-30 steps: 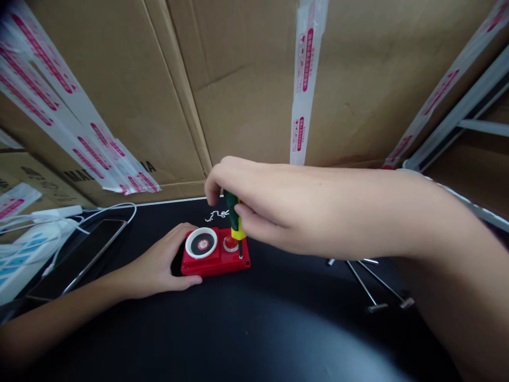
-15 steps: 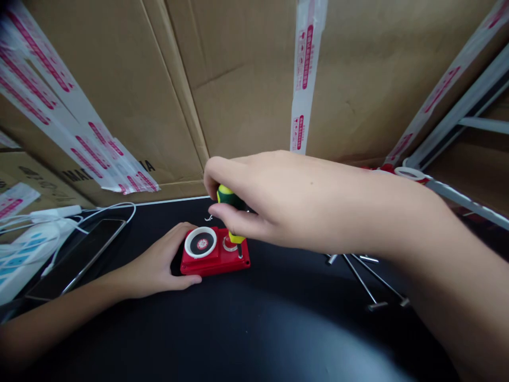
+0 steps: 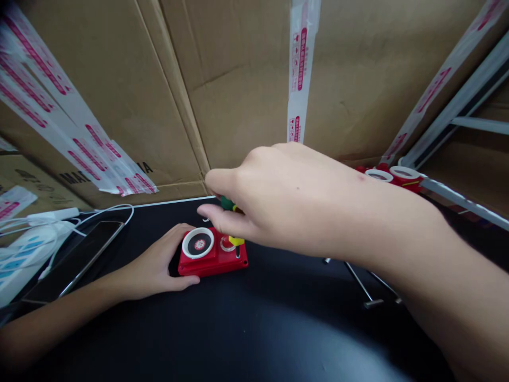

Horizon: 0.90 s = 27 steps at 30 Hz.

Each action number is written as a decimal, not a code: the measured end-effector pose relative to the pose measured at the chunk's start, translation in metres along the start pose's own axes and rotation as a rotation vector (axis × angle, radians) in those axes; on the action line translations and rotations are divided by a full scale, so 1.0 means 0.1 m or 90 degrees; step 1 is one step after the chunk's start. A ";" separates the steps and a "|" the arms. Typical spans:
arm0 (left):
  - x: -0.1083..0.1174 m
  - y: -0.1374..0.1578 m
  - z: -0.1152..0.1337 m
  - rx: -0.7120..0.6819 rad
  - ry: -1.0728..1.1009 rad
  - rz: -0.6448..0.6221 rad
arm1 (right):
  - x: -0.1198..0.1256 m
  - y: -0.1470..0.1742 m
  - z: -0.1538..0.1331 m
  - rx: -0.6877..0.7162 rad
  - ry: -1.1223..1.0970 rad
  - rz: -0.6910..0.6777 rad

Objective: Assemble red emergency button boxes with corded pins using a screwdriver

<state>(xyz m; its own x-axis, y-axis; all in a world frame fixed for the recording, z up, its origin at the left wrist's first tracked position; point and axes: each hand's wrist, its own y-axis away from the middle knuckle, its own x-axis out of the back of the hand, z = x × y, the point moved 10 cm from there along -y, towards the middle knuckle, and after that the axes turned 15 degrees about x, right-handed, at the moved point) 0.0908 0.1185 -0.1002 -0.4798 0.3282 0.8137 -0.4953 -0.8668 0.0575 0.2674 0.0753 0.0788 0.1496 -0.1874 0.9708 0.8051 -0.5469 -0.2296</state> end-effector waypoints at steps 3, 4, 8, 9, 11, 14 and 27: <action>0.00 0.00 0.00 0.011 0.000 -0.004 | -0.02 0.04 0.02 0.004 -0.135 -0.020; 0.01 0.00 0.01 0.013 0.000 -0.004 | -0.02 0.05 0.02 0.006 -0.177 -0.023; 0.01 0.00 0.02 0.014 -0.007 -0.005 | 0.00 0.10 0.03 0.030 -0.231 -0.023; 0.01 -0.01 0.02 0.014 -0.007 -0.004 | 0.00 0.10 0.02 0.042 -0.222 -0.026; 0.01 -0.01 0.01 0.011 -0.003 -0.003 | -0.02 0.08 -0.01 0.057 -0.186 -0.029; 0.00 -0.01 0.01 0.002 0.001 -0.003 | -0.01 0.04 0.02 0.023 -0.061 -0.009; 0.00 -0.01 0.00 0.001 -0.002 -0.010 | -0.05 0.11 -0.01 0.046 -0.200 -0.037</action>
<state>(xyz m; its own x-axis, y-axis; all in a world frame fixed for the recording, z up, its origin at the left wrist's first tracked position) 0.0916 0.1191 -0.1000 -0.4693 0.3400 0.8150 -0.5012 -0.8624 0.0712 0.2750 0.0689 0.0712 0.2626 0.1097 0.9586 0.8544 -0.4881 -0.1782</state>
